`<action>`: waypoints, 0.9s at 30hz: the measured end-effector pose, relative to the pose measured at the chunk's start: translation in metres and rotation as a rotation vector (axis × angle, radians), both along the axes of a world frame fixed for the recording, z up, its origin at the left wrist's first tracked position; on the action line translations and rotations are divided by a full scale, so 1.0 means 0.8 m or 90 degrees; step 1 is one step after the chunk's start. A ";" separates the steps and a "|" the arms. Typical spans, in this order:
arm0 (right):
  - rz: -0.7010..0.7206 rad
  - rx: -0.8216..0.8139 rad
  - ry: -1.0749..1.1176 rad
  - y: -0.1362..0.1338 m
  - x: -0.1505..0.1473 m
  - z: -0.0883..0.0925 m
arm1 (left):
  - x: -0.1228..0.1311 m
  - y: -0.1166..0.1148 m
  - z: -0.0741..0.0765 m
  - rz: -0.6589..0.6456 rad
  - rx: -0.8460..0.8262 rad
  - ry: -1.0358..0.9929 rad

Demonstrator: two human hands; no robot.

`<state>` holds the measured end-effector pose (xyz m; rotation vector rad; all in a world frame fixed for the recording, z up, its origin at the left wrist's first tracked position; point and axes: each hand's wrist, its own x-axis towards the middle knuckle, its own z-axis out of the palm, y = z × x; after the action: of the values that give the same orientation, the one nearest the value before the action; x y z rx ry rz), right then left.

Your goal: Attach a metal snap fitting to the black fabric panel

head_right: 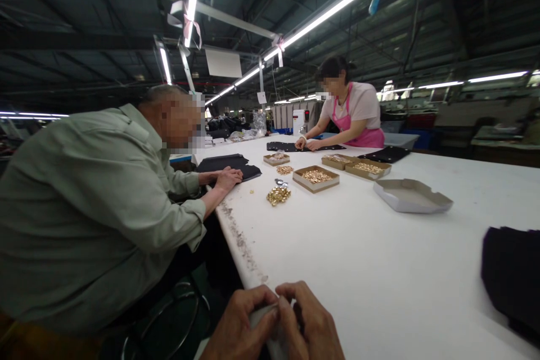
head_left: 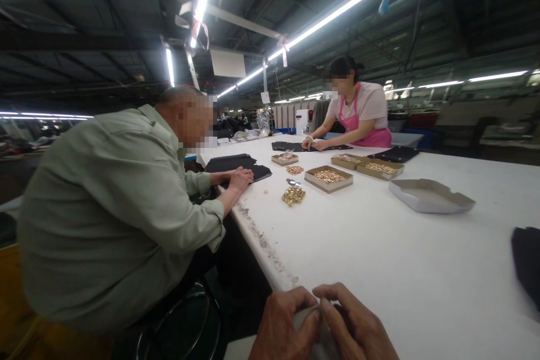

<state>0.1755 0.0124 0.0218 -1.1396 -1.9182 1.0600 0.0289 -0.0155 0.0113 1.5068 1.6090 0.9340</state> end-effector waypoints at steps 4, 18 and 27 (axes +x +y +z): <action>-0.002 0.010 0.007 -0.002 -0.001 -0.004 | -0.001 -0.001 0.002 -0.011 0.028 -0.011; -0.007 0.035 0.023 -0.006 -0.006 -0.008 | -0.006 -0.007 0.001 -0.012 0.038 -0.020; 0.003 0.025 0.012 -0.006 -0.004 -0.001 | -0.005 -0.004 0.001 -0.019 0.035 -0.024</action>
<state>0.1722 0.0072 0.0211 -1.1005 -1.9196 1.0277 0.0250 -0.0188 0.0122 1.5373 1.5418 0.9924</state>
